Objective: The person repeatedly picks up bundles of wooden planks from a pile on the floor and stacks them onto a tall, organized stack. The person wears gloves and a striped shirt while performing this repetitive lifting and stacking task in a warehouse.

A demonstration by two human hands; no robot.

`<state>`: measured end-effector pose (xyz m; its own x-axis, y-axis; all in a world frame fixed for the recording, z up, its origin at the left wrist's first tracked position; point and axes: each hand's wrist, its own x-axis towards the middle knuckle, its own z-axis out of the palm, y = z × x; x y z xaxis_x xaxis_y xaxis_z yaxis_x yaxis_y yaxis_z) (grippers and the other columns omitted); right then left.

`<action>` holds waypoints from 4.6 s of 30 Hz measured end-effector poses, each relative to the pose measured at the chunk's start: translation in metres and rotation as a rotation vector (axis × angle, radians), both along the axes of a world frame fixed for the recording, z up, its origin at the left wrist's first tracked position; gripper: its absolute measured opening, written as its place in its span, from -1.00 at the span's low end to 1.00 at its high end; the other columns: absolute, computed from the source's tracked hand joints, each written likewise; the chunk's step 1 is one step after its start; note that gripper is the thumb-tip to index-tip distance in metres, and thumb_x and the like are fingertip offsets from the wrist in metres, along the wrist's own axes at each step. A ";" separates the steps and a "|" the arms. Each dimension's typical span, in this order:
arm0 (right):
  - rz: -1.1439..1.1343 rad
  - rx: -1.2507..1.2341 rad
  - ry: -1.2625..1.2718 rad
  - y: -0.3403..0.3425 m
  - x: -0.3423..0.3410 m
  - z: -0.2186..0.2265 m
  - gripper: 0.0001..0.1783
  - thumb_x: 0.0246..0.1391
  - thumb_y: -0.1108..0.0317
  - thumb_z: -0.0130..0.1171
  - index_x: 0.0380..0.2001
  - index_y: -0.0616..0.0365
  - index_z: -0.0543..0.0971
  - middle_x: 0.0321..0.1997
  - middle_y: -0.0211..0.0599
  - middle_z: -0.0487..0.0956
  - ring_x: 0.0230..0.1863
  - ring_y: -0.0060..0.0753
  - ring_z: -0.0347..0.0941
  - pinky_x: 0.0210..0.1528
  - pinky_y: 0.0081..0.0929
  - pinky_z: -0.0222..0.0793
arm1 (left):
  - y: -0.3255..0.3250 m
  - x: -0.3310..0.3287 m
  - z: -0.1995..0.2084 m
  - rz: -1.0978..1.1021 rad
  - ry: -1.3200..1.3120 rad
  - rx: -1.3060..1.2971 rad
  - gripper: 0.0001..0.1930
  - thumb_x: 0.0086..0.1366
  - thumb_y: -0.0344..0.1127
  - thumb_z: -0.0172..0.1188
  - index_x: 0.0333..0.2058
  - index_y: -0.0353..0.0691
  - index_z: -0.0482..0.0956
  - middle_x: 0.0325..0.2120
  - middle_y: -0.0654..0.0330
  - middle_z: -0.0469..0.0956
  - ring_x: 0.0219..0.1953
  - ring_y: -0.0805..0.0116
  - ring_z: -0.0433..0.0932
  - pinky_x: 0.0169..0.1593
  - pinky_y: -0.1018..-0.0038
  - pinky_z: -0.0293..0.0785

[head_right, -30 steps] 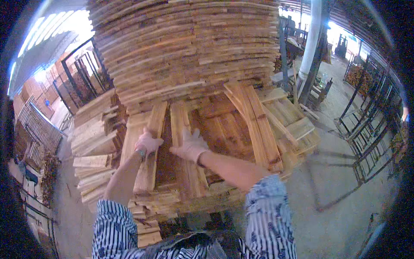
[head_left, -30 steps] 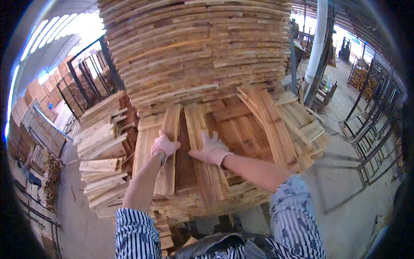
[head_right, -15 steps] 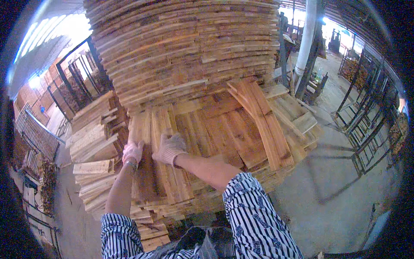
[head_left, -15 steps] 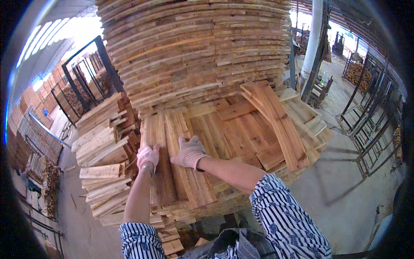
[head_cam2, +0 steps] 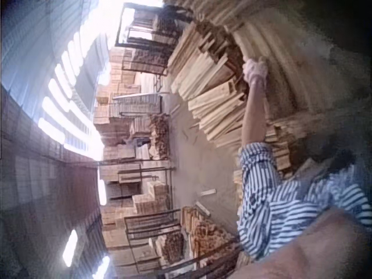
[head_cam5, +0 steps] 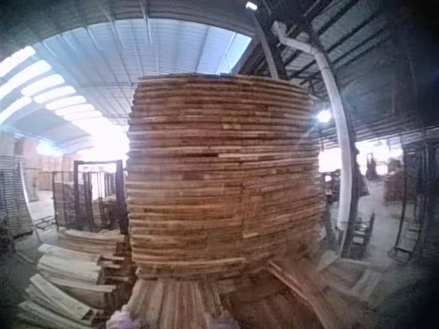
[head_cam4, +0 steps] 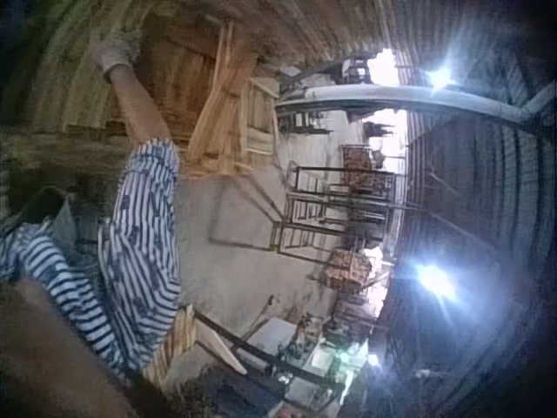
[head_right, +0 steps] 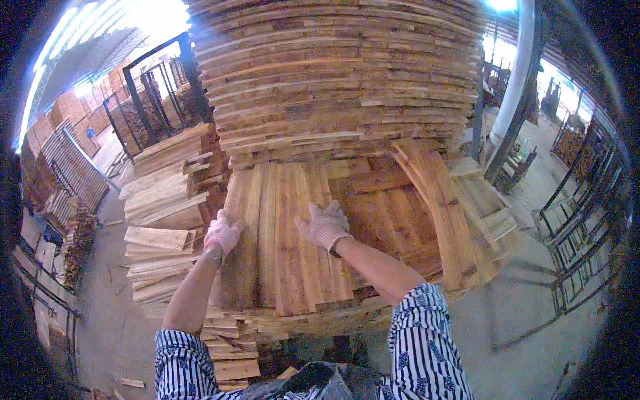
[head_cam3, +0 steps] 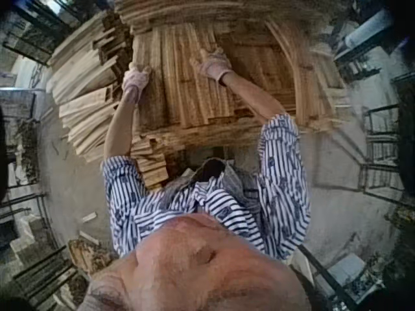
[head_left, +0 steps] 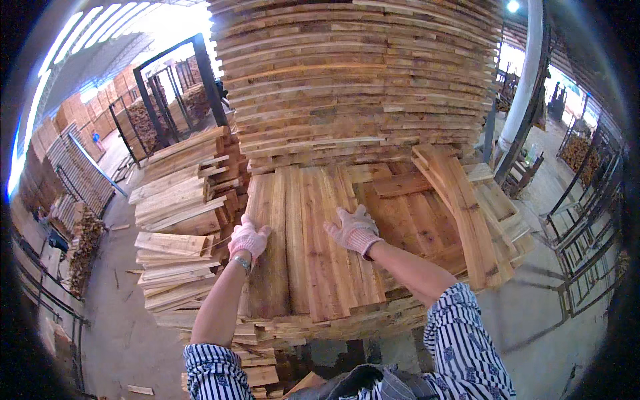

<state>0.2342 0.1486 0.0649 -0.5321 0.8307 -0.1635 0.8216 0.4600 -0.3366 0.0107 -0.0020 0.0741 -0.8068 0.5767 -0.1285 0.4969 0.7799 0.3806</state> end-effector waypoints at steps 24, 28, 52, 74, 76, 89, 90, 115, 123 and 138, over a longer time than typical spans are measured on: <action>-0.046 0.341 -0.202 0.080 0.171 0.102 -0.21 -0.05 -0.13 0.28 0.16 0.13 0.42 0.13 0.22 0.50 0.23 0.24 0.42 0.18 0.05 0.40 | -0.024 -0.006 -0.030 -0.252 0.466 -0.186 -0.27 0.44 0.28 -0.14 0.34 -0.17 0.30 0.38 -0.23 0.16 0.38 -0.29 0.14 0.34 -0.08 0.16; -0.463 0.384 -0.365 0.109 0.249 0.052 0.02 -0.16 -0.04 0.37 0.39 0.03 0.25 0.15 0.13 0.57 0.14 0.15 0.54 0.14 -0.05 0.48 | 0.003 0.015 -0.024 -0.284 0.386 -0.134 -0.28 0.42 0.29 -0.08 0.32 -0.16 0.32 0.38 -0.21 0.17 0.37 -0.22 0.16 0.33 0.00 0.21; -0.068 0.151 -0.051 0.018 0.089 0.039 -0.19 0.07 -0.33 0.08 0.29 -0.11 0.42 0.15 0.04 0.57 0.22 0.08 0.48 0.22 -0.04 0.42 | -0.011 0.013 -0.020 -0.236 0.460 -0.123 -0.28 0.41 0.27 -0.07 0.30 -0.18 0.33 0.35 -0.18 0.21 0.37 -0.20 0.17 0.31 0.01 0.22; -0.338 0.197 -0.316 0.128 0.255 0.045 0.03 -0.10 -0.03 0.33 0.43 0.00 0.17 0.19 0.15 0.51 0.20 0.18 0.48 0.18 -0.06 0.44 | -0.003 0.026 -0.010 -0.213 0.432 -0.145 -0.28 0.42 0.21 -0.05 0.35 -0.20 0.31 0.40 -0.17 0.15 0.38 -0.17 0.16 0.34 0.05 0.19; -0.305 0.161 -0.256 0.108 0.246 0.040 -0.03 -0.08 -0.06 0.31 0.38 0.03 0.24 0.14 0.18 0.55 0.16 0.17 0.51 0.17 -0.09 0.45 | -0.001 0.033 -0.010 -0.235 0.430 -0.141 -0.30 0.42 0.20 -0.04 0.33 -0.18 0.32 0.38 -0.14 0.19 0.36 -0.15 0.19 0.32 0.05 0.22; -0.017 0.211 -0.111 0.130 0.226 0.033 -0.07 -0.12 -0.16 0.34 0.33 -0.05 0.38 0.05 0.07 0.63 0.07 0.11 0.58 0.11 -0.06 0.50 | -0.004 0.017 -0.017 -0.234 0.440 -0.069 -0.30 0.38 0.21 0.03 0.29 -0.21 0.37 0.36 -0.20 0.22 0.38 -0.21 0.17 0.34 0.00 0.21; -0.096 0.222 -0.161 0.138 0.242 0.033 -0.06 -0.12 -0.16 0.34 0.35 -0.07 0.37 0.08 0.08 0.62 0.10 0.12 0.56 0.14 -0.06 0.49 | 0.000 0.020 -0.017 -0.252 0.428 -0.069 -0.30 0.38 0.20 0.03 0.28 -0.22 0.38 0.35 -0.20 0.24 0.37 -0.20 0.18 0.34 0.00 0.22; -0.294 0.144 -0.177 0.135 0.262 0.039 -0.10 -0.01 -0.25 0.26 0.37 -0.17 0.33 0.22 0.26 0.49 0.28 0.34 0.37 0.32 0.03 0.32 | -0.001 0.016 -0.023 -0.252 0.490 -0.051 -0.36 0.38 0.14 0.07 0.25 -0.21 0.38 0.31 -0.15 0.26 0.33 -0.15 0.21 0.30 0.02 0.24; -0.222 0.077 -0.136 0.111 0.252 0.029 -0.03 0.03 -0.24 0.26 0.46 -0.18 0.23 0.28 0.21 0.47 0.32 0.24 0.36 0.35 -0.01 0.29 | -0.005 0.013 -0.022 -0.253 0.452 -0.084 -0.35 0.38 0.15 0.06 0.26 -0.20 0.37 0.32 -0.16 0.25 0.35 -0.17 0.20 0.33 0.01 0.22; -0.178 0.378 -0.084 0.199 0.274 -0.034 -0.34 0.32 -0.20 -0.07 0.34 -0.08 0.39 0.03 0.06 0.65 0.08 0.10 0.58 0.11 -0.09 0.48 | -0.022 0.019 -0.011 -0.242 0.465 0.012 -0.44 0.35 0.08 0.12 0.12 -0.22 0.49 0.15 -0.14 0.43 0.24 -0.16 0.33 0.27 0.03 0.28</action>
